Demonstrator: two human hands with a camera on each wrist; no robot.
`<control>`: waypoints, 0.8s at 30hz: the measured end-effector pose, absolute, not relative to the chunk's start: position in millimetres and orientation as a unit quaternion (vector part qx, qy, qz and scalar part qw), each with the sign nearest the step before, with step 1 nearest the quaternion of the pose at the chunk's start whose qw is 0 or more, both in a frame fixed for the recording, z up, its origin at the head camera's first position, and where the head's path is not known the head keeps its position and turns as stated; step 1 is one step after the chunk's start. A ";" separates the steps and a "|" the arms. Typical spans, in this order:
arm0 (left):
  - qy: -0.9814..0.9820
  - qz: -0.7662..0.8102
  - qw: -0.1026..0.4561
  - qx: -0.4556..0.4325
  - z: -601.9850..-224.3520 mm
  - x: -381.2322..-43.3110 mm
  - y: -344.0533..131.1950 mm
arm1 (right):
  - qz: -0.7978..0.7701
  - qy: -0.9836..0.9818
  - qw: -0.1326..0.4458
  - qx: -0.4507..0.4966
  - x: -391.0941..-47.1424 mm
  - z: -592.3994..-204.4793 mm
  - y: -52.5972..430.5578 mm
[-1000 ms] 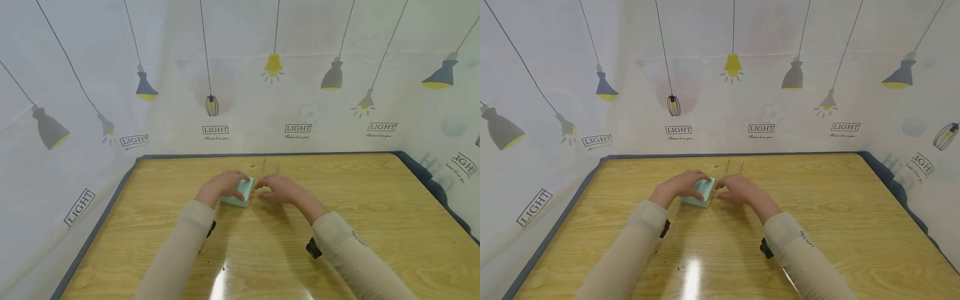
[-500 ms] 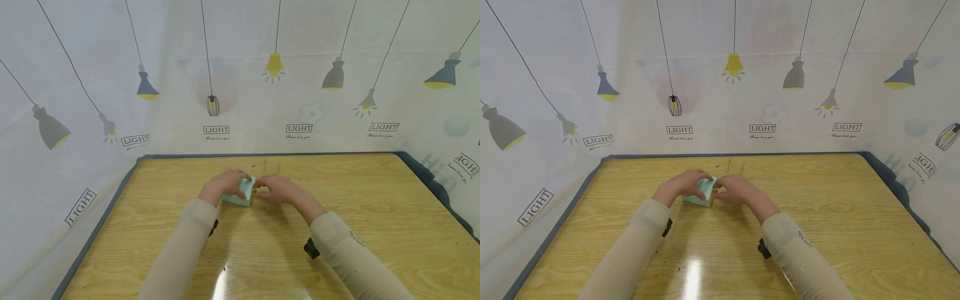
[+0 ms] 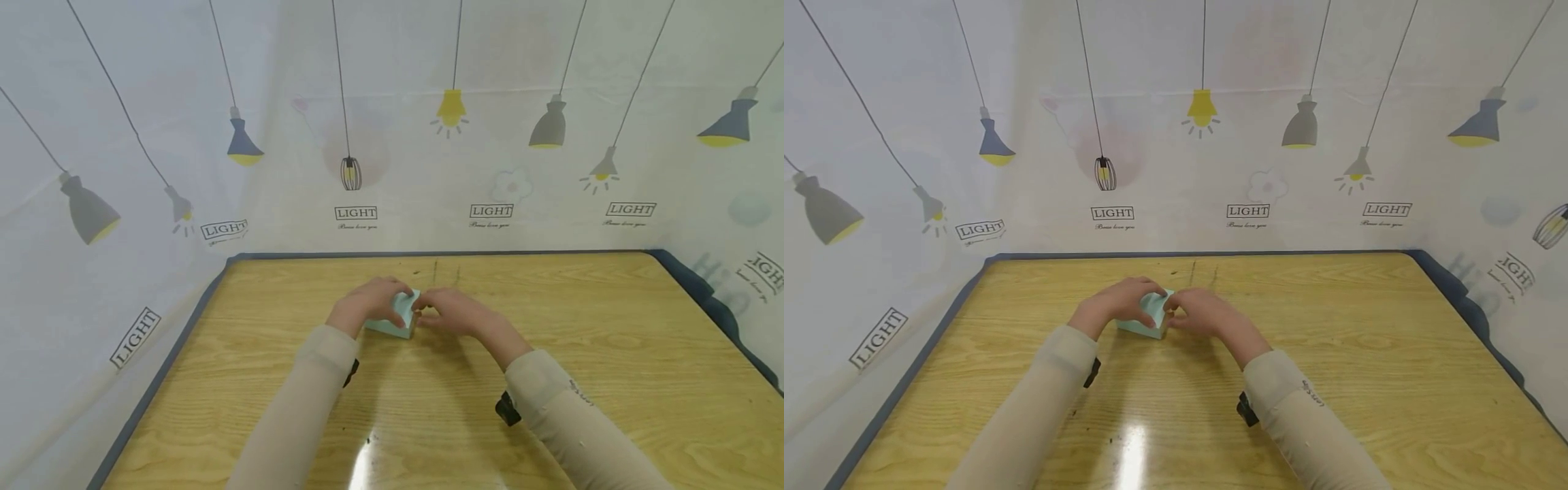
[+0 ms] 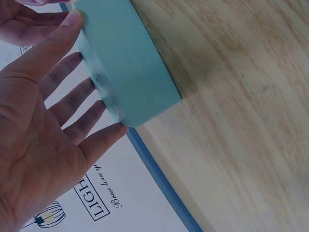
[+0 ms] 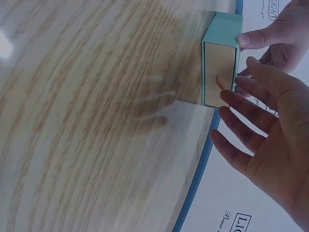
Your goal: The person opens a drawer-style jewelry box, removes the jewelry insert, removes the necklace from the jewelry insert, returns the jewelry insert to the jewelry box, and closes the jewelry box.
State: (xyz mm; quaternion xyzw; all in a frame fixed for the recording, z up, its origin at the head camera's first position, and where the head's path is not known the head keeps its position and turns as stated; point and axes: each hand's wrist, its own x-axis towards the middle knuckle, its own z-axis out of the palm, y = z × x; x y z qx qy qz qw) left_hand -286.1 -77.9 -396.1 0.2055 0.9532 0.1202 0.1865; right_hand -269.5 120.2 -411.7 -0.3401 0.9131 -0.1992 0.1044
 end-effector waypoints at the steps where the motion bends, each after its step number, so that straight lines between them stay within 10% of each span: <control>1: 0.953 0.120 0.186 0.206 -396.2 -286.1 -77.9 | -0.200 0.913 0.104 -0.340 -269.6 -412.0 119.8; 24: 0.956 0.121 0.180 0.196 -395.2 -289.6 -72.4 | -0.195 0.923 0.087 -0.319 -269.2 -416.4 115.4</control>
